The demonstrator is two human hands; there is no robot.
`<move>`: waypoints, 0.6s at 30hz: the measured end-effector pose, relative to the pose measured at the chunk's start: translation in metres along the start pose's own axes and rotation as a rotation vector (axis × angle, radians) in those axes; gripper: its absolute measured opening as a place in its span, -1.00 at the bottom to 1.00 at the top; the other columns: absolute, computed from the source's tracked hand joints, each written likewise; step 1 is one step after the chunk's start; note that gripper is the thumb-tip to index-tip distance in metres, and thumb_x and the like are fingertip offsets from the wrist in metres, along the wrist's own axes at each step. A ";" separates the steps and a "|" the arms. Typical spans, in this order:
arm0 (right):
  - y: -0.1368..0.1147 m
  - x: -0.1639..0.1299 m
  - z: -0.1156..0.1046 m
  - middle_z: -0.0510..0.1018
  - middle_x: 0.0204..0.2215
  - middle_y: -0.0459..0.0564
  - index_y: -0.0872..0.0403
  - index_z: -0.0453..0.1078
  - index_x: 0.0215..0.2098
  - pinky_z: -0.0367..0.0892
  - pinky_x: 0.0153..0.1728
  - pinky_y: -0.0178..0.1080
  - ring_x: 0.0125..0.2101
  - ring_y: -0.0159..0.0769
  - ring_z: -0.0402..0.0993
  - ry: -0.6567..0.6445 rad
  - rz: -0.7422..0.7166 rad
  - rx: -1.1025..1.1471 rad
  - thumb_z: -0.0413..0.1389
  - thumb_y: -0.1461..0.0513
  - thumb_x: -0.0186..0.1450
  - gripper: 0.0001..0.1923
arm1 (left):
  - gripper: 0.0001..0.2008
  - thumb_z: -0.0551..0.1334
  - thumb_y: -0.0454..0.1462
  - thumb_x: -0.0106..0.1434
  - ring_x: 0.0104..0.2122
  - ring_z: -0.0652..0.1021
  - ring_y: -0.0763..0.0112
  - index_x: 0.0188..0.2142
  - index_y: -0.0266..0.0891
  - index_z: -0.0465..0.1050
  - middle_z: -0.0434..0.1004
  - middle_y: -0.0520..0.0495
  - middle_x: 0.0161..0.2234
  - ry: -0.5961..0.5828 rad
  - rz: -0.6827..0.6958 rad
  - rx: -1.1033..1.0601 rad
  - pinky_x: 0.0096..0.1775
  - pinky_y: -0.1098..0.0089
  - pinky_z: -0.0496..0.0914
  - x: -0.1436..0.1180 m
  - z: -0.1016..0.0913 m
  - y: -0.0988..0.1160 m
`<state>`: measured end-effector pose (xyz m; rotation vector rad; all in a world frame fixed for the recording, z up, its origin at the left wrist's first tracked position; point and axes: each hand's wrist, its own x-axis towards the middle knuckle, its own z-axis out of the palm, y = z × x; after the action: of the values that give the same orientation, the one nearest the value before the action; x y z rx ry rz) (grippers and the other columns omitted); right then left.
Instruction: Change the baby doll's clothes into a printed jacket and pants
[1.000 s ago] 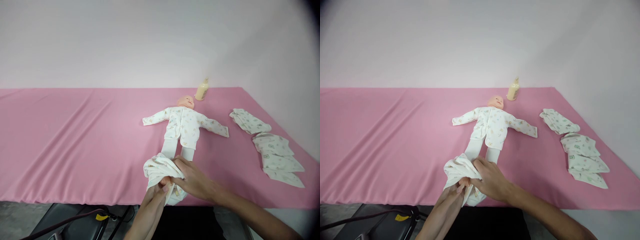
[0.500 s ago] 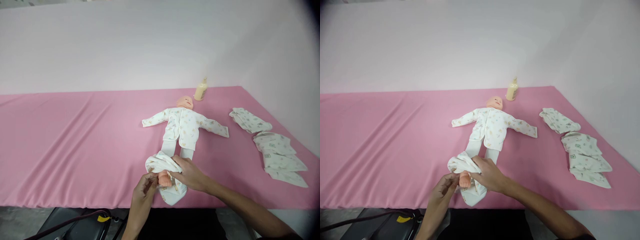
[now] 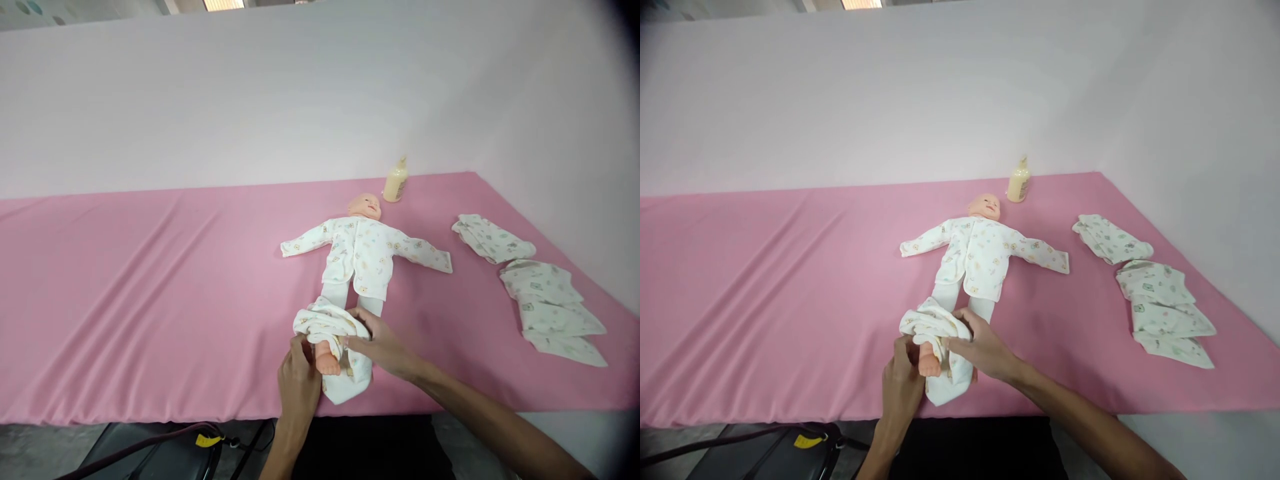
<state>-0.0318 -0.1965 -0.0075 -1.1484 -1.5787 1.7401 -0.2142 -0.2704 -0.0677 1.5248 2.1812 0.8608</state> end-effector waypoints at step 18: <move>0.005 -0.005 0.012 0.42 0.11 0.09 0.05 0.14 0.22 0.27 0.09 -0.09 0.09 -0.16 0.36 -0.080 -0.208 -0.353 0.06 0.24 0.34 -0.52 | -0.58 0.17 -0.14 0.36 0.02 0.53 0.09 0.16 -0.22 0.31 0.46 -0.25 0.07 0.215 0.220 0.108 -0.07 0.15 0.49 -0.041 0.013 0.011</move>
<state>-0.0383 -0.2077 -0.0117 -1.0344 -2.0344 1.4263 -0.1833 -0.3021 -0.0727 1.8275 2.2698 1.0343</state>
